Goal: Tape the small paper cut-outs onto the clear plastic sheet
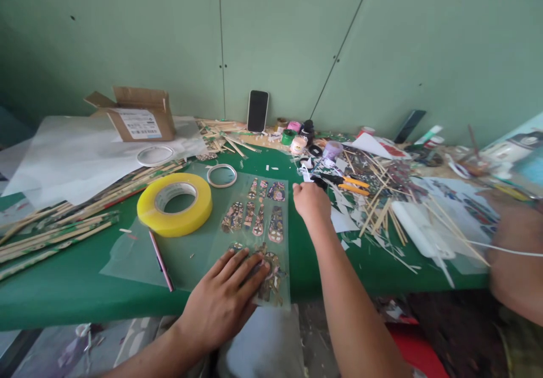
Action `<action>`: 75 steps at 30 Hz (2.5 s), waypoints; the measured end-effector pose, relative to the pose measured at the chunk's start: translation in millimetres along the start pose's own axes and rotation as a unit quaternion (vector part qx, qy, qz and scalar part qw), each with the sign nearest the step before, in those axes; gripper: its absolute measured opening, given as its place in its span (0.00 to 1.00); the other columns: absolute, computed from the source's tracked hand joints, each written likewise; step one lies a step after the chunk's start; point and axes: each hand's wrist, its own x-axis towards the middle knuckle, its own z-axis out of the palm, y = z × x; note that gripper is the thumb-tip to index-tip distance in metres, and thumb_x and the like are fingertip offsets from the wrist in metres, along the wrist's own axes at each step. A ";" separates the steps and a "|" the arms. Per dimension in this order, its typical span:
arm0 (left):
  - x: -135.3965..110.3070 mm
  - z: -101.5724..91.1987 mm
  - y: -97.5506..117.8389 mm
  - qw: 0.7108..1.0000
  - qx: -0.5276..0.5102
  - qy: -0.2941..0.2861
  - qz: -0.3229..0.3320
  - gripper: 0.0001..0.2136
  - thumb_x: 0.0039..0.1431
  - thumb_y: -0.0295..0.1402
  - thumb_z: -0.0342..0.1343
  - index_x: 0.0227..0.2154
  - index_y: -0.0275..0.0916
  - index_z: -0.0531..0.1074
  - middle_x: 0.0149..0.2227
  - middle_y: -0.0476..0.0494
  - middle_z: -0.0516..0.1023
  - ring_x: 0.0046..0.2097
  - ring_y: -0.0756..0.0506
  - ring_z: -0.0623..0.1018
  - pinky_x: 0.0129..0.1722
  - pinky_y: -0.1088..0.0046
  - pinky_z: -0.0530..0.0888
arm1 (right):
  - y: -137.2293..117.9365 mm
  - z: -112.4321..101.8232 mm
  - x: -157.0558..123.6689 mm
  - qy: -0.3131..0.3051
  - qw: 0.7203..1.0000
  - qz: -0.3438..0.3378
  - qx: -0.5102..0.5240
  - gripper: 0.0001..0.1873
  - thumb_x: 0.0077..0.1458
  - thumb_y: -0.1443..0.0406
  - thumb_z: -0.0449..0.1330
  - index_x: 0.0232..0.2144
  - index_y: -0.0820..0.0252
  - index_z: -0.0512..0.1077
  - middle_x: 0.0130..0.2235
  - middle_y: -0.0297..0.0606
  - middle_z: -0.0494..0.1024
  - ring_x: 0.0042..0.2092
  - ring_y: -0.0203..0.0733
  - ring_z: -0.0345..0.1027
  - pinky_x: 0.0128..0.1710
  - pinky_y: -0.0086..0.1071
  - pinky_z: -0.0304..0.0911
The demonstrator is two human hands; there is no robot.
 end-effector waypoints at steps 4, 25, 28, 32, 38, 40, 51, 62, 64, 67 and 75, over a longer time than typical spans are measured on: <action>-4.4 0.8 6.9 0.999 0.035 0.000 -0.001 0.22 0.67 0.39 0.45 0.61 0.40 0.65 0.61 0.47 0.71 0.62 0.40 0.69 0.62 0.57 0.62 | 10.0 12.5 -15.6 0.090 0.964 -0.226 -0.110 0.15 0.61 0.64 0.50 0.40 0.60 0.76 0.43 0.48 0.78 0.47 0.51 0.71 0.51 0.46 0.65; -6.9 -10.3 10.5 0.998 -0.058 -0.025 0.005 0.23 0.64 0.35 0.49 0.61 0.40 0.64 0.62 0.45 0.70 0.63 0.42 0.67 0.64 0.60 0.61 | 24.2 54.6 -9.8 0.097 0.958 -0.255 -0.088 0.18 0.61 0.61 0.48 0.45 0.60 0.73 0.48 0.49 0.77 0.51 0.53 0.66 0.52 0.47 0.59; -16.6 -37.0 2.2 0.984 -0.171 0.056 -0.007 0.11 0.63 0.33 0.52 0.47 0.43 0.72 0.49 0.46 0.80 0.53 0.46 0.75 0.55 0.65 0.70 | 25.8 47.9 -9.8 0.140 0.951 -0.275 -0.032 0.13 0.59 0.62 0.49 0.37 0.58 0.73 0.42 0.46 0.78 0.48 0.50 0.68 0.51 0.44 0.61; -49.0 -73.9 -42.3 0.959 -0.105 0.189 -0.183 0.04 0.61 0.27 0.55 0.37 0.44 0.68 0.33 0.48 0.78 0.37 0.47 0.76 0.38 0.68 0.72 | 8.5 34.0 -31.2 0.166 0.921 -0.352 -0.007 0.10 0.58 0.63 0.51 0.35 0.56 0.72 0.40 0.45 0.77 0.47 0.50 0.69 0.51 0.44 0.61; -79.3 -86.8 -122.3 0.919 0.060 0.099 -0.378 0.14 0.57 0.46 0.59 0.39 0.41 0.71 0.40 0.41 0.77 0.45 0.37 0.76 0.44 0.59 0.72 | -50.1 33.7 -104.8 0.022 0.877 -0.478 0.046 0.08 0.60 0.65 0.53 0.33 0.55 0.72 0.33 0.38 0.77 0.38 0.44 0.71 0.42 0.39 0.66; -73.2 -83.4 -134.4 0.915 0.070 0.045 -0.395 0.19 0.53 0.49 0.61 0.40 0.41 0.72 0.43 0.39 0.77 0.47 0.34 0.76 0.47 0.57 0.71 | -69.3 44.8 -126.0 -0.032 0.857 -0.513 0.034 0.07 0.60 0.66 0.54 0.37 0.56 0.73 0.37 0.41 0.77 0.42 0.47 0.70 0.44 0.41 0.67; -60.6 -88.2 -164.8 0.958 0.039 0.011 -0.283 0.06 0.61 0.37 0.56 0.36 0.42 0.75 0.44 0.44 0.80 0.48 0.39 0.76 0.46 0.62 0.65 | -102.2 104.9 -131.6 -0.133 0.826 -0.543 -0.071 0.25 0.56 0.67 0.63 0.56 0.58 0.69 0.50 0.44 0.78 0.56 0.53 0.66 0.62 0.54 0.56; -67.4 -79.8 -170.9 0.968 0.007 0.048 -0.247 0.07 0.61 0.36 0.53 0.31 0.41 0.73 0.43 0.45 0.78 0.47 0.41 0.76 0.47 0.62 0.65 | -98.2 88.7 -119.7 -0.178 0.809 -0.546 -0.123 0.23 0.57 0.66 0.64 0.54 0.56 0.69 0.51 0.44 0.77 0.56 0.51 0.68 0.64 0.55 0.52; -72.8 -83.9 -172.6 0.961 0.023 0.056 -0.270 0.07 0.61 0.35 0.53 0.31 0.41 0.73 0.42 0.45 0.78 0.46 0.40 0.76 0.47 0.62 0.65 | -93.0 82.8 -112.3 -0.191 0.806 -0.544 -0.133 0.22 0.57 0.67 0.64 0.54 0.56 0.69 0.54 0.43 0.76 0.58 0.50 0.67 0.65 0.56 0.50; -83.6 -90.1 -177.8 0.945 0.041 0.079 -0.314 0.06 0.60 0.36 0.54 0.30 0.42 0.72 0.41 0.45 0.77 0.45 0.40 0.76 0.47 0.62 0.66 | -84.7 71.9 -95.3 -0.213 0.795 -0.549 -0.147 0.21 0.57 0.68 0.62 0.52 0.52 0.69 0.57 0.39 0.73 0.62 0.49 0.63 0.65 0.56 0.51; -92.4 -92.0 -169.2 0.929 -0.004 0.120 -0.350 0.02 0.57 0.32 0.54 0.32 0.42 0.70 0.35 0.47 0.77 0.36 0.44 0.75 0.43 0.64 0.70 | -91.3 53.4 -92.1 -0.237 0.803 -0.506 -0.207 0.25 0.54 0.66 0.59 0.55 0.53 0.69 0.61 0.40 0.70 0.65 0.57 0.55 0.63 0.55 0.57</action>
